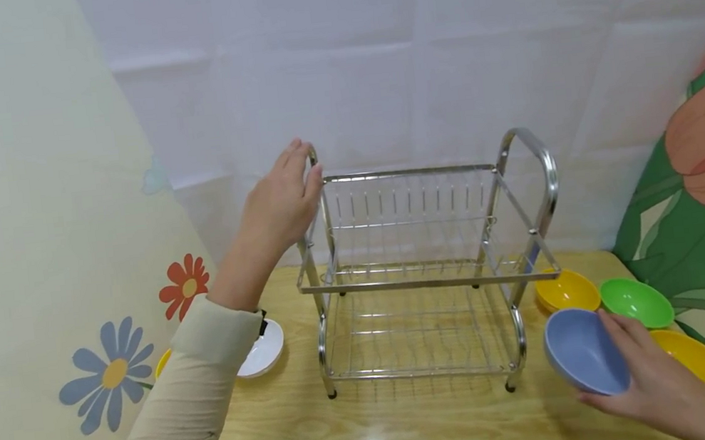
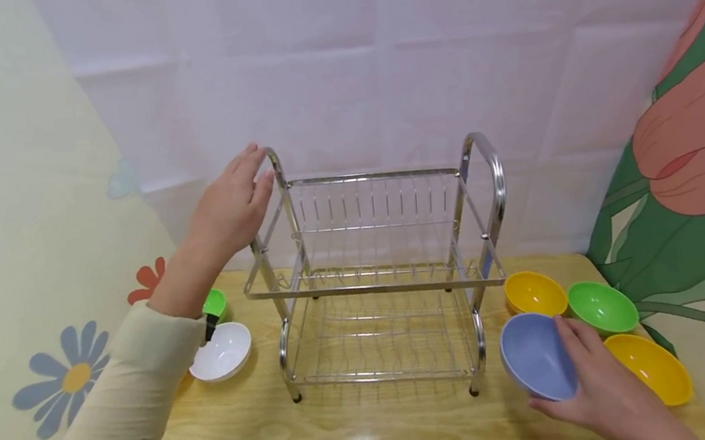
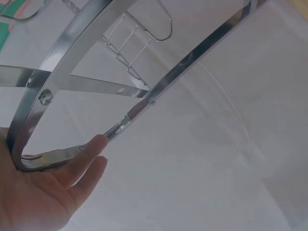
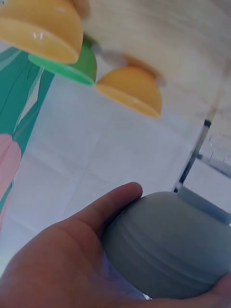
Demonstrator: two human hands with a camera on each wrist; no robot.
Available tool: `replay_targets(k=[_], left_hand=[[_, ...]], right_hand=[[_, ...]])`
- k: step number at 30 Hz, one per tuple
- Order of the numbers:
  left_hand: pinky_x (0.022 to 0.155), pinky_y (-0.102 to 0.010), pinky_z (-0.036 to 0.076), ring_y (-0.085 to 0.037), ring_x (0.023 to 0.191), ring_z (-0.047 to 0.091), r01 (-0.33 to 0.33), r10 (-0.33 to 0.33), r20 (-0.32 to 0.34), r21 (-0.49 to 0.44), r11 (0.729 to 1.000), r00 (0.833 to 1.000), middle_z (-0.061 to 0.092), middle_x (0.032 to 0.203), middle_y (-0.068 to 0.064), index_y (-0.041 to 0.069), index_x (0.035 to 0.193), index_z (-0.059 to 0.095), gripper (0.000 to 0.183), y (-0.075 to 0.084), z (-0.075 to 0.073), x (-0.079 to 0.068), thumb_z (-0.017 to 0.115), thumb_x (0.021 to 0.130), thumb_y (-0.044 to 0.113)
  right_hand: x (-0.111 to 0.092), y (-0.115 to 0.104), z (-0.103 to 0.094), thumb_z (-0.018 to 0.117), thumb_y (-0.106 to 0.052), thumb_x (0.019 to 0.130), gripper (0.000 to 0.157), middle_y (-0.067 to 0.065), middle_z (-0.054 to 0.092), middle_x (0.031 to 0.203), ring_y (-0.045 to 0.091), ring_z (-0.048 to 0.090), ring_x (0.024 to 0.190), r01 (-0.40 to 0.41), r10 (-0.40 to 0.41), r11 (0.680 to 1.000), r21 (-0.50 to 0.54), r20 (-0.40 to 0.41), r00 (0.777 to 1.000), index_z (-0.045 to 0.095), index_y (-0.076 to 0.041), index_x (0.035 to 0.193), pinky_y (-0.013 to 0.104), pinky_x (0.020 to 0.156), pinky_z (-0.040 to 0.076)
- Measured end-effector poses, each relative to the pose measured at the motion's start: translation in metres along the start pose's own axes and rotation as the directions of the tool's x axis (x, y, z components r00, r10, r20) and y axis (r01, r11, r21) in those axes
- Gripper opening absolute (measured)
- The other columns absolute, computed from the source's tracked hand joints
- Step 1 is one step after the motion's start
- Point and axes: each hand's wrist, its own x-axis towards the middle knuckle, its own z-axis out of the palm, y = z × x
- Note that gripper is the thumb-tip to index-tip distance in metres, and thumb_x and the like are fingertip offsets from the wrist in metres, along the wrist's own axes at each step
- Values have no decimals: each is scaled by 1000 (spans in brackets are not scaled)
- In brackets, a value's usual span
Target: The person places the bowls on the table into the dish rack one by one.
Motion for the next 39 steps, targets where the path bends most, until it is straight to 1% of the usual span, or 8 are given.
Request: replay_targets(k=[5,10,15,21,27,32,36,39], left_hand=[[123,-52,27,-28,155,19,7,-7,-2,2,1000,1000,15,169,-5,10,160,20,64,-1,1,-1,24,107,47],[120,-54,30,-30,154,23,6,-6,-10,4,1000,1000,16,169,-6,10,160,21,64,-1,2,0,24,107,46],[119,-54,32,-31,153,25,13,-13,-15,12,1000,1000,17,168,-6,11,160,21,63,-1,4,1,25,108,45],[117,-55,35,-33,151,29,9,-8,-24,13,1000,1000,19,168,-6,11,160,22,62,0,3,1,27,108,44],[114,-56,39,-33,150,31,6,-5,-36,23,1000,999,20,168,-5,12,160,23,62,-1,1,1,27,107,45],[116,-55,36,-32,151,29,10,-9,-27,26,1000,1000,18,168,-4,13,160,21,63,-1,-1,1,26,107,47],[117,-55,35,-32,151,28,10,-10,-17,28,1000,1000,17,168,-5,13,161,19,64,-1,-1,-1,24,107,47],[117,-55,35,-33,151,29,13,-13,-14,26,1000,1000,17,168,-5,13,161,19,63,-1,-1,-1,26,107,45]], right_hand=[[-1,-10,-9,88,-61,61,135,36,28,144,46,57,96,23,-24,999,23,31,999,21,13,152,51,69,56],[-4,-21,-14,87,-62,62,130,33,32,143,39,60,95,51,-54,998,43,53,997,26,8,152,46,67,56],[-4,-32,-17,86,-65,61,129,31,35,142,36,62,95,91,-93,995,33,47,995,27,4,153,45,67,56],[-2,-46,-18,84,-70,59,131,27,36,145,36,60,102,132,-134,990,44,49,990,29,4,154,46,70,57],[2,-59,-19,81,-76,58,132,24,37,148,36,59,108,203,-203,978,40,4,979,31,1,154,47,74,58],[6,-69,-17,76,-81,58,134,22,33,153,37,59,112,200,-202,978,58,28,979,29,-2,156,46,74,59],[10,-77,-15,73,-84,57,134,22,36,152,36,59,113,204,-207,976,74,35,978,32,0,154,47,77,59],[12,-81,-13,71,-86,58,132,20,39,150,33,59,113,218,-220,973,78,27,975,36,1,151,44,78,59]])
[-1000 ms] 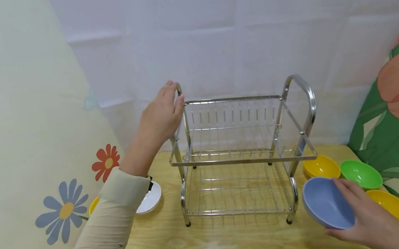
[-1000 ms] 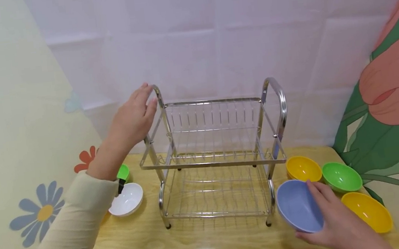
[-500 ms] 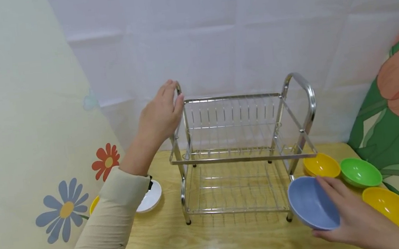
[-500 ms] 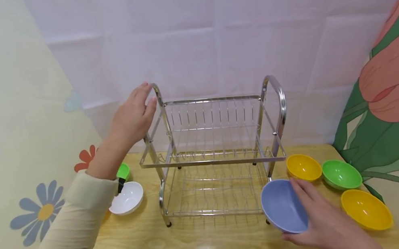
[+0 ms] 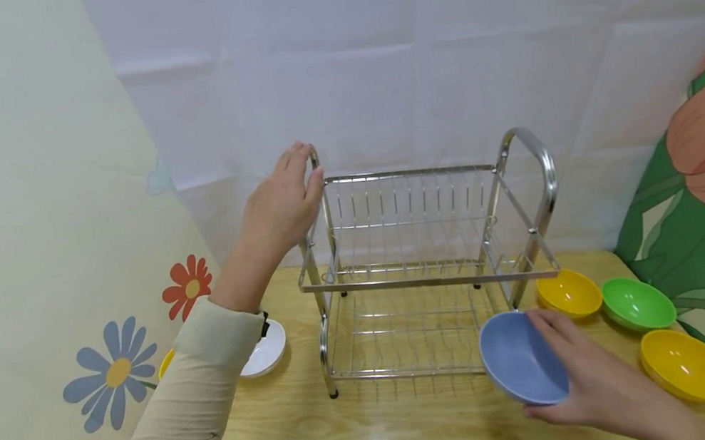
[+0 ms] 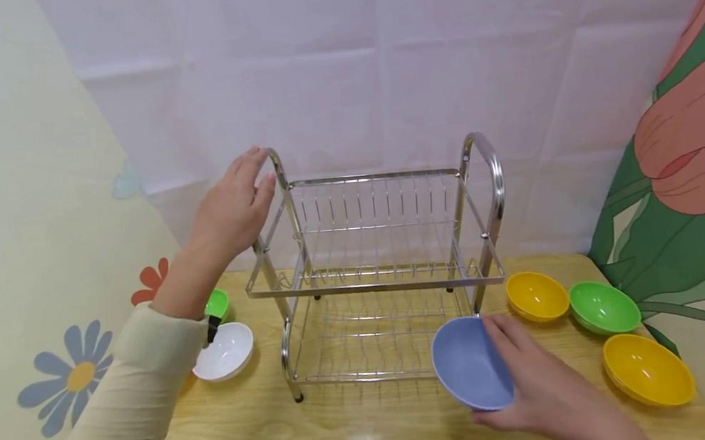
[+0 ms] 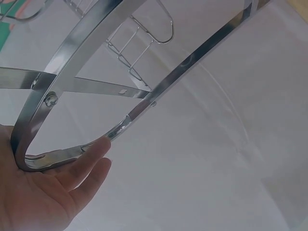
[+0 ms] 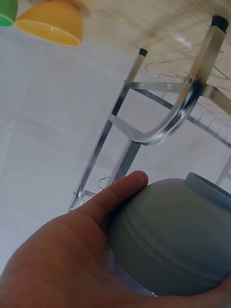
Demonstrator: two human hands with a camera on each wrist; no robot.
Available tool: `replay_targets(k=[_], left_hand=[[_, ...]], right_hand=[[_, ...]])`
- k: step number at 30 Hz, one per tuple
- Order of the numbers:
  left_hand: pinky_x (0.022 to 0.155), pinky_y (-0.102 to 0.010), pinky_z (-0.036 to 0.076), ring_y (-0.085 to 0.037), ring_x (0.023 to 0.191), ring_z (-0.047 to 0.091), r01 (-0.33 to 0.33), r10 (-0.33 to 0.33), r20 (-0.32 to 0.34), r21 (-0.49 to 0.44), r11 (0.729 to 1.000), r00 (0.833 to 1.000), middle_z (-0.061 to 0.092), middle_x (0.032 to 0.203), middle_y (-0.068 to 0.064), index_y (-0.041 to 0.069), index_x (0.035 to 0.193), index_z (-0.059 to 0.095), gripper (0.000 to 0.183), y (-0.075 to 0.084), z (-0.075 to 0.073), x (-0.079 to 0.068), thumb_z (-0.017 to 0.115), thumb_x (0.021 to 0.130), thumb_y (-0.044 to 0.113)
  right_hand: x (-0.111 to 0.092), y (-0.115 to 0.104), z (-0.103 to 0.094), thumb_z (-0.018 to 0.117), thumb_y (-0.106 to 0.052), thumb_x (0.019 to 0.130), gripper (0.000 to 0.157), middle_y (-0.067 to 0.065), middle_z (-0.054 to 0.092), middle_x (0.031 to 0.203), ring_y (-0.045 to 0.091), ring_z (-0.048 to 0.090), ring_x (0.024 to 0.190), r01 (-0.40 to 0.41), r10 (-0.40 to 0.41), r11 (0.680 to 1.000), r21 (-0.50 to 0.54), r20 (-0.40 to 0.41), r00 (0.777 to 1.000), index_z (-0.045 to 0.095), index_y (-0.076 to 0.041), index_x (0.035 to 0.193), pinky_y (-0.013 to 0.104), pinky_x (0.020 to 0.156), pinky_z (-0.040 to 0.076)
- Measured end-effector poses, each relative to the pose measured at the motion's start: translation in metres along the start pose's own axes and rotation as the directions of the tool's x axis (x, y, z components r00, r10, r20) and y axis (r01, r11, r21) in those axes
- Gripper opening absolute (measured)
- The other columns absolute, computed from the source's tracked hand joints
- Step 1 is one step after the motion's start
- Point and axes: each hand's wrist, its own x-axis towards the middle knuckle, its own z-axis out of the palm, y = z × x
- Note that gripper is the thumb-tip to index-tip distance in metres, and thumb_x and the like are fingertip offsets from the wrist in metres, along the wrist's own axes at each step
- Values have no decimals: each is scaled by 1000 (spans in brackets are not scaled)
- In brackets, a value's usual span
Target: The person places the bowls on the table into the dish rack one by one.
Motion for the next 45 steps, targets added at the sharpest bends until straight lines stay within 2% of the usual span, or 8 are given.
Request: replay_targets(k=[8,15,22,27,31,40,45], left_hand=[[116,-55,36,-34,150,30,5,-5,0,7,1000,1000,16,169,-4,14,161,18,64,0,0,1,23,107,48],[116,-56,36,-35,150,30,5,-5,0,-4,1000,1000,16,169,-4,14,161,18,65,0,1,-1,23,107,49],[116,-57,36,-35,150,30,2,-2,1,-21,1000,1000,16,169,-4,14,161,18,65,-1,3,-1,23,107,49],[114,-57,38,-35,150,31,5,-5,-7,-23,1000,1000,17,169,-4,14,161,19,64,-1,2,0,25,107,49],[113,-58,39,-35,150,31,5,-6,-9,-26,1000,1000,17,168,-4,14,161,19,64,-2,2,-1,26,107,48],[120,-57,29,-30,155,20,-9,9,-7,-65,998,1000,16,169,-3,15,160,22,68,-5,2,-1,27,105,55],[118,-59,32,-30,153,22,-22,20,-28,-81,996,999,22,167,-5,16,158,29,67,-5,2,0,29,104,57]], right_hand=[[12,-7,6,73,-83,59,131,20,41,148,35,58,117,55,-55,998,40,-6,998,34,2,152,49,81,60],[19,-10,16,74,-81,60,129,20,40,148,36,57,118,76,-75,996,56,-23,997,37,3,151,48,83,60],[30,-14,26,74,-82,61,129,19,37,153,37,56,122,59,-61,993,100,18,998,34,0,153,49,85,59],[38,-17,32,73,-82,61,128,18,40,151,35,57,122,98,-97,992,80,-15,995,37,1,151,47,87,58],[43,-19,37,73,-82,61,128,16,39,153,36,56,124,100,-100,991,93,-8,995,36,0,152,48,87,59],[52,-25,44,75,-82,59,131,16,36,155,37,55,125,104,-106,988,113,6,994,32,-4,155,48,87,59],[55,-28,48,75,-81,59,131,16,36,155,37,56,124,135,-134,986,97,-18,991,33,-4,155,47,86,60]])
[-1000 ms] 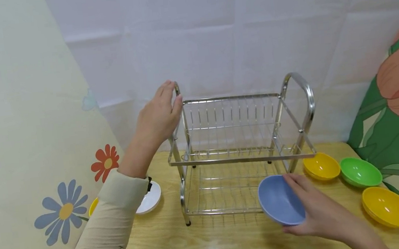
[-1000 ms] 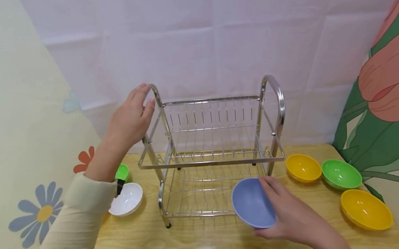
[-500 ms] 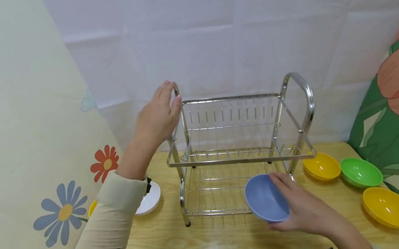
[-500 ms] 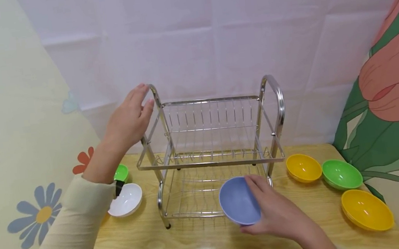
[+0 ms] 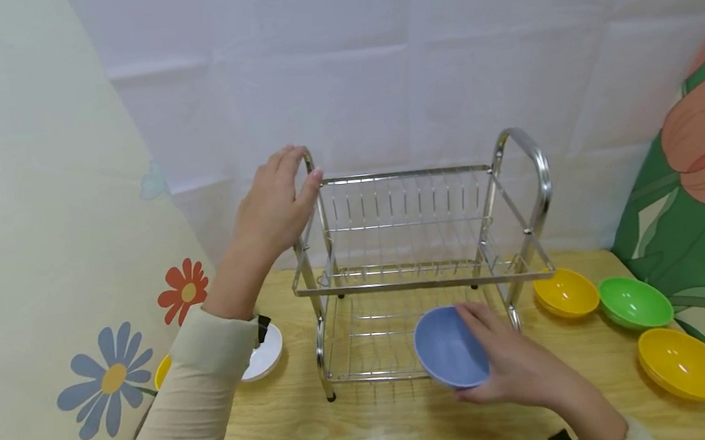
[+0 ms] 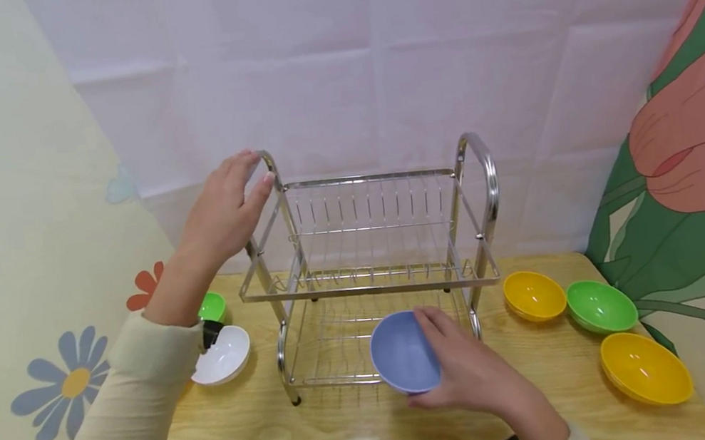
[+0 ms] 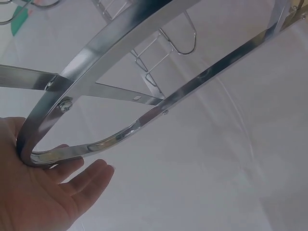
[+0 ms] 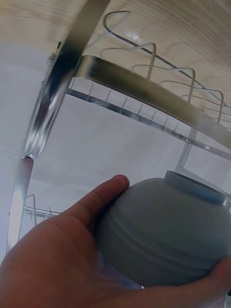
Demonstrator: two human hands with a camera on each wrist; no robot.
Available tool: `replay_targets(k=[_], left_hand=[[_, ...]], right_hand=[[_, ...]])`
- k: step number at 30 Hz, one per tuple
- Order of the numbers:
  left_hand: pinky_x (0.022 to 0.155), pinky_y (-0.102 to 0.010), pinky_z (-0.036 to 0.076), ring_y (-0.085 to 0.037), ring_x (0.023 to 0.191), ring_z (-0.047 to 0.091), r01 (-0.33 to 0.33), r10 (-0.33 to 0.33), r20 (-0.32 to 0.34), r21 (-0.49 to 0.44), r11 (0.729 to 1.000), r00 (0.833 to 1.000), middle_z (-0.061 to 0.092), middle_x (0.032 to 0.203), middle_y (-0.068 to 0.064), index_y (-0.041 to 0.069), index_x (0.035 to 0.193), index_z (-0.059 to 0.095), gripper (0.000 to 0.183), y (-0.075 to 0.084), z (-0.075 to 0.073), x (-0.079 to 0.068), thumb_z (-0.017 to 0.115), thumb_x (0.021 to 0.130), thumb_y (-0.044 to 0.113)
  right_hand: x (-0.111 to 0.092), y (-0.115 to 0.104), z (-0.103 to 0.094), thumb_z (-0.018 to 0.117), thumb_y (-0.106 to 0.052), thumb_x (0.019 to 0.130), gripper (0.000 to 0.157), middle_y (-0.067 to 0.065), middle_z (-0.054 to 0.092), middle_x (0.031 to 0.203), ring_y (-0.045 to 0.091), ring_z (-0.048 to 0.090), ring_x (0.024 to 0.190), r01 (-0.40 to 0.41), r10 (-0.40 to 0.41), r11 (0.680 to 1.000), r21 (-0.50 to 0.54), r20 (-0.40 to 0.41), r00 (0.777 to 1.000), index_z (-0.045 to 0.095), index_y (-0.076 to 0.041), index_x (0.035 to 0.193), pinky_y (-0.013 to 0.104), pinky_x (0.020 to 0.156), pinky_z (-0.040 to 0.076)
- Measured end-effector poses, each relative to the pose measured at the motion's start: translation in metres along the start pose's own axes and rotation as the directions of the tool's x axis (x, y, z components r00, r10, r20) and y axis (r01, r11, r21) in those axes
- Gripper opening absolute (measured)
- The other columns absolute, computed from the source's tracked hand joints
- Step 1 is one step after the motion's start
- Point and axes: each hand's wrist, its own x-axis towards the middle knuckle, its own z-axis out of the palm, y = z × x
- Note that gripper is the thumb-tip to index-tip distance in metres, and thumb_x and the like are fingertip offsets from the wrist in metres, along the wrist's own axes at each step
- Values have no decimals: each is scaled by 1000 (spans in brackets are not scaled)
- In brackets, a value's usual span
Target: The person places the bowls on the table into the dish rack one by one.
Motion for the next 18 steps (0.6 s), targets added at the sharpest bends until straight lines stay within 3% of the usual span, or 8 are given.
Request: replay_targets(k=[9,18], left_hand=[[120,-59,27,-31,154,23,-4,4,15,12,1000,1000,19,168,-1,20,159,27,71,-1,-6,-9,24,103,62],[117,-59,33,-30,151,28,-55,56,-77,24,998,995,23,167,1,20,159,27,70,1,-15,-37,30,103,61]], right_hand=[[9,-5,8,76,-79,62,129,20,34,157,41,51,130,21,-22,999,27,30,999,30,-3,156,54,92,56],[16,-10,12,77,-80,59,131,15,37,156,35,56,125,20,-20,1000,15,22,1000,31,-5,156,47,88,59]])
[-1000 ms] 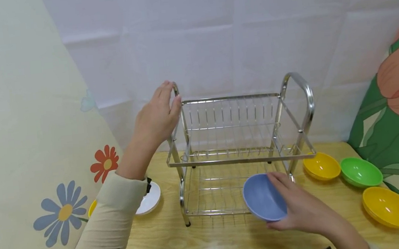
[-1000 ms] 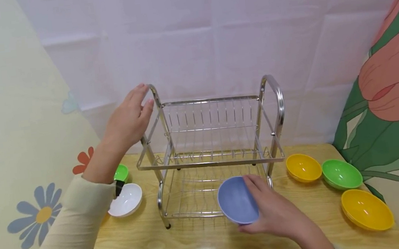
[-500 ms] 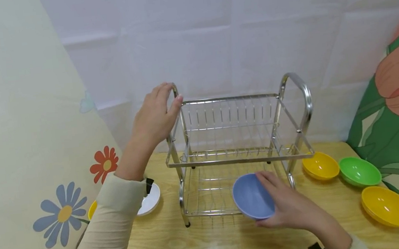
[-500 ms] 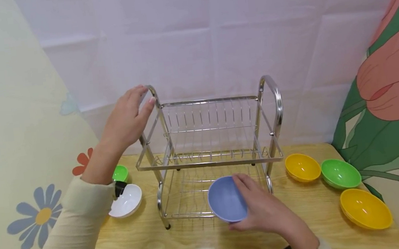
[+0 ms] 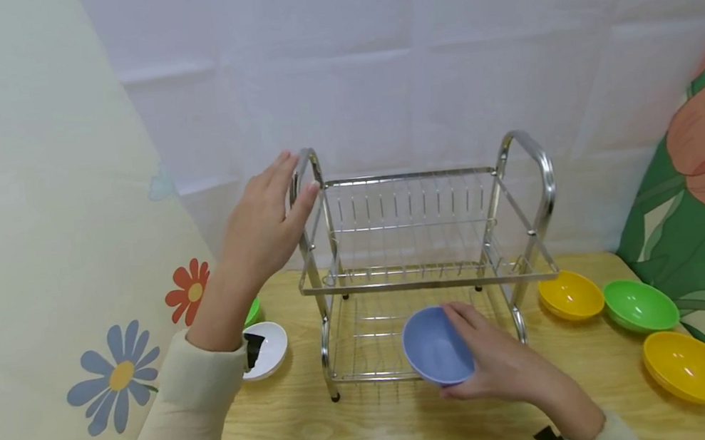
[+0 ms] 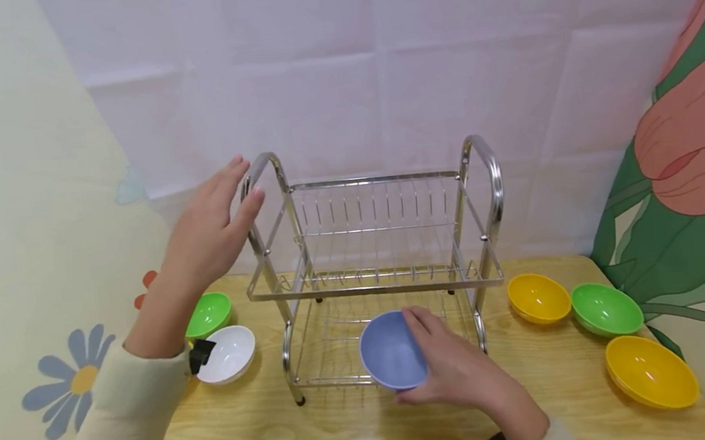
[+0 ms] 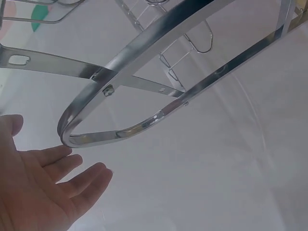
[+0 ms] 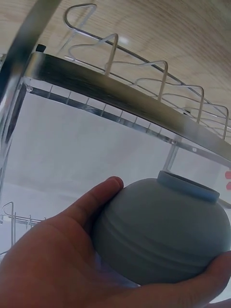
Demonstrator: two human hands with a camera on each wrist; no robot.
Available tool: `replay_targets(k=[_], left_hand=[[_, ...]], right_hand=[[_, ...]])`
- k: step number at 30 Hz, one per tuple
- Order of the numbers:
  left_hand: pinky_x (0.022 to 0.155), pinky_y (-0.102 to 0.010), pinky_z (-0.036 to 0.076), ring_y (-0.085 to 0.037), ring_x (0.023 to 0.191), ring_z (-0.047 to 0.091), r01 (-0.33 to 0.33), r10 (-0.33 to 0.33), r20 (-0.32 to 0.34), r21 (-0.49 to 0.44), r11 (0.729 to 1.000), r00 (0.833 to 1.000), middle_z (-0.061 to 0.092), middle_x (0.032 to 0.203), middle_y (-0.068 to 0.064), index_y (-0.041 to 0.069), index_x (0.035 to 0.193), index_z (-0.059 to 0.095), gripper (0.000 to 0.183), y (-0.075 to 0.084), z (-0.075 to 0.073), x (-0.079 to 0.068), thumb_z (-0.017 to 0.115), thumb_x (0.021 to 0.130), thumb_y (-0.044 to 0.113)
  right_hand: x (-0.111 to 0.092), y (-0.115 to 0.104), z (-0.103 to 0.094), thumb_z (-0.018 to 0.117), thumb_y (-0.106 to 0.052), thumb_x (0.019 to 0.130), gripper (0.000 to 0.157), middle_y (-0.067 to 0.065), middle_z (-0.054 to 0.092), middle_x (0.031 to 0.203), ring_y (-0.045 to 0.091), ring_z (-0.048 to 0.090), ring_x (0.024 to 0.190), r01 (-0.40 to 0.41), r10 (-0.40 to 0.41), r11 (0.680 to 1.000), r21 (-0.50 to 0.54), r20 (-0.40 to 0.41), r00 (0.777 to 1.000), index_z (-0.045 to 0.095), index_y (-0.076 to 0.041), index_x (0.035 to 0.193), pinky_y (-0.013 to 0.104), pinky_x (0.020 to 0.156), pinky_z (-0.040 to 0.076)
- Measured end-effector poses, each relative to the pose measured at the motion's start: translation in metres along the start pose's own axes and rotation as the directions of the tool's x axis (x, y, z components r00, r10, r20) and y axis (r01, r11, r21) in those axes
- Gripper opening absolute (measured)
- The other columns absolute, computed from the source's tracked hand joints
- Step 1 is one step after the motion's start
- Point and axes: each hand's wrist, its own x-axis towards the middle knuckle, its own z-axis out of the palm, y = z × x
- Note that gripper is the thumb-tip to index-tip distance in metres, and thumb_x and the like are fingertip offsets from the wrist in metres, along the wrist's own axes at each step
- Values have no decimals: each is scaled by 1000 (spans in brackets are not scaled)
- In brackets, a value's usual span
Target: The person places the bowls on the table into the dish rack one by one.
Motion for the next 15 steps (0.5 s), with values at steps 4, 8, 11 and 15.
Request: replay_targets(k=[4,8,11,15], left_hand=[[116,-58,35,-30,149,31,-39,40,-34,25,999,999,26,166,-1,17,158,32,69,4,-2,-14,34,103,58],[115,-56,36,-31,146,34,-85,88,-79,34,996,993,31,164,-3,14,156,36,66,9,-5,-30,40,103,53],[113,-55,37,-32,142,37,-131,136,-124,46,990,983,36,162,-5,13,154,39,63,13,-7,-43,46,102,48],[110,-54,40,-33,139,41,-194,207,-172,90,977,963,41,158,-8,10,151,44,63,20,-7,-63,50,99,46]], right_hand=[[3,-1,3,76,-80,60,130,16,36,157,36,57,124,16,-16,1000,-7,-11,1000,32,-5,156,48,88,59],[6,-2,5,76,-79,61,129,18,36,157,38,55,127,37,-37,999,-9,-21,999,32,-4,155,52,90,58],[9,-3,5,76,-79,61,130,19,35,158,39,53,129,40,-40,999,-2,-12,999,30,-3,156,54,92,57],[11,-5,6,76,-79,60,131,18,34,159,39,52,130,42,-42,999,5,-7,999,29,-3,156,55,94,56]])
